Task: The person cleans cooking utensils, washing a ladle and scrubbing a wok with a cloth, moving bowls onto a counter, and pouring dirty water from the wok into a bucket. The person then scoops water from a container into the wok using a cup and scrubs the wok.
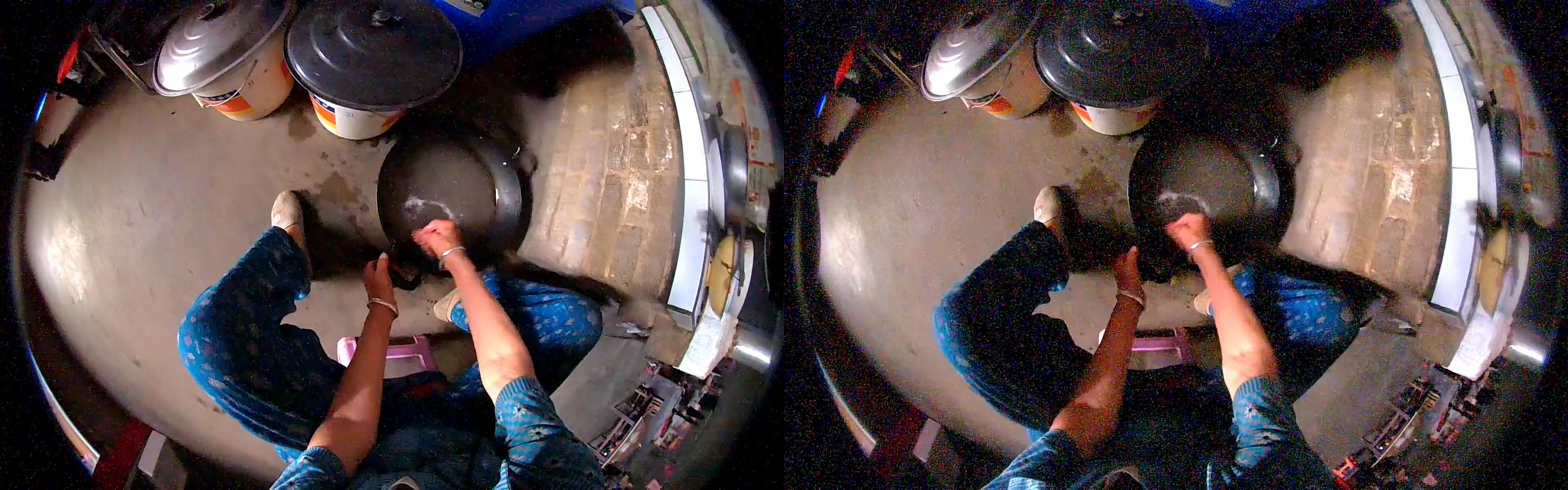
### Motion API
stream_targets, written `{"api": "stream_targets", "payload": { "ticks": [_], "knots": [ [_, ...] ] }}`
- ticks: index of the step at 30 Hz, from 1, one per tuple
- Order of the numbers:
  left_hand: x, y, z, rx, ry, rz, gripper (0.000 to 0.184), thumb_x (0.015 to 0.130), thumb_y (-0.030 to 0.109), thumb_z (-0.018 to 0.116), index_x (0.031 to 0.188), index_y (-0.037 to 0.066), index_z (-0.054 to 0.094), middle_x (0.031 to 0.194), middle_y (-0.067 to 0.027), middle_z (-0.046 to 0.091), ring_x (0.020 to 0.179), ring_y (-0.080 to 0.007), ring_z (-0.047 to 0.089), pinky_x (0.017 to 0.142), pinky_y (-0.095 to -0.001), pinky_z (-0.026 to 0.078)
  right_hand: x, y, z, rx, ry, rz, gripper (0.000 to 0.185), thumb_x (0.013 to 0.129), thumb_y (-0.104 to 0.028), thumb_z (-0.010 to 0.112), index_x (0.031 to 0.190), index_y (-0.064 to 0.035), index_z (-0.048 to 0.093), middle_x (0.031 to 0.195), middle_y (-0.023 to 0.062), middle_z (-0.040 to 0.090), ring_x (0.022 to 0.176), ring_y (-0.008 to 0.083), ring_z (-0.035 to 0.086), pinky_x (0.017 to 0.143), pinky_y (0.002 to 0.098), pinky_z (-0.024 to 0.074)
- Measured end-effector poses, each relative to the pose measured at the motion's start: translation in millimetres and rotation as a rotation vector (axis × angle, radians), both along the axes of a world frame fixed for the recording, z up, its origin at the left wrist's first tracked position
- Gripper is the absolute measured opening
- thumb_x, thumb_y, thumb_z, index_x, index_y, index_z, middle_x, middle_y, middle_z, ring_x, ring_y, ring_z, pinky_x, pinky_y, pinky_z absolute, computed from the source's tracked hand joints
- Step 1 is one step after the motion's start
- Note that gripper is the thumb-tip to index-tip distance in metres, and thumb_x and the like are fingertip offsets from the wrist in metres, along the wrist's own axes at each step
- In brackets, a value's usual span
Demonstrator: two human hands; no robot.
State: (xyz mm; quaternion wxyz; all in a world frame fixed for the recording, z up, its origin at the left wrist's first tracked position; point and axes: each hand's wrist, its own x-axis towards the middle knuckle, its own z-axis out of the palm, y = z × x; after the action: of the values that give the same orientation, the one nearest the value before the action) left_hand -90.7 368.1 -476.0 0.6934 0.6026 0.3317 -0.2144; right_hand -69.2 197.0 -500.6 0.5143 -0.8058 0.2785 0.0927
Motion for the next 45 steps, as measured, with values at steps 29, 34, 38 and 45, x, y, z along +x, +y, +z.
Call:
{"api": "stream_targets", "payload": {
  "ticks": [29, 34, 38, 45],
  "knots": [
    [4.2, -12.3, 4.8, -0.005, -0.139, -0.023, 0.030, 0.087, 0.025, 0.046, 0.067, 0.003, 0.050, 0.056, -0.0034, 0.046, 0.049, -0.0116, 0.042, 0.047, -0.0275, 0.036, 73.9, 51.2, -12.5, -0.083, -0.238, 0.124, 0.027, 0.060, -0.001, 0.051, 0.086, -0.0038, 0.048, 0.081, 0.0153, 0.053, 0.085, 0.0317, 0.051, 0.076, 0.0363, 0.0413],
    [-2.8, -11.8, -11.6, 0.021, -0.122, -0.015, 0.030, 0.087, 0.027, 0.047, 0.074, 0.000, 0.053, 0.067, -0.0060, 0.052, 0.062, -0.0143, 0.047, 0.058, -0.0293, 0.039, -15.0, 26.1, -11.3, -0.153, -0.088, 0.352, 0.022, 0.064, -0.004, 0.053, 0.086, -0.0047, 0.051, 0.081, 0.0148, 0.057, 0.080, 0.0319, 0.055, 0.069, 0.0383, 0.0435],
    [-12.2, -8.7, -47.1, 0.275, -0.093, -0.168, 0.038, 0.086, 0.031, 0.049, 0.097, -0.005, 0.052, 0.093, -0.0163, 0.058, 0.085, -0.0281, 0.054, 0.074, -0.0381, 0.041, -36.2, 0.3, 24.5, -0.271, 0.094, 0.450, 0.012, 0.070, -0.009, 0.056, 0.081, -0.0047, 0.056, 0.080, 0.0176, 0.059, 0.077, 0.0351, 0.056, 0.067, 0.0399, 0.0449],
    [-22.5, -19.3, -48.4, 0.614, -0.361, -0.066, 0.043, 0.072, 0.024, 0.064, 0.098, -0.003, 0.045, 0.100, -0.0204, 0.049, 0.089, -0.0356, 0.050, 0.076, -0.0438, 0.040, -60.0, -24.0, -30.8, -0.371, 0.169, 0.690, 0.031, 0.076, -0.024, 0.052, 0.094, -0.0002, 0.059, 0.095, 0.0227, 0.058, 0.093, 0.0376, 0.054, 0.085, 0.0428, 0.0425]
  ]
}}
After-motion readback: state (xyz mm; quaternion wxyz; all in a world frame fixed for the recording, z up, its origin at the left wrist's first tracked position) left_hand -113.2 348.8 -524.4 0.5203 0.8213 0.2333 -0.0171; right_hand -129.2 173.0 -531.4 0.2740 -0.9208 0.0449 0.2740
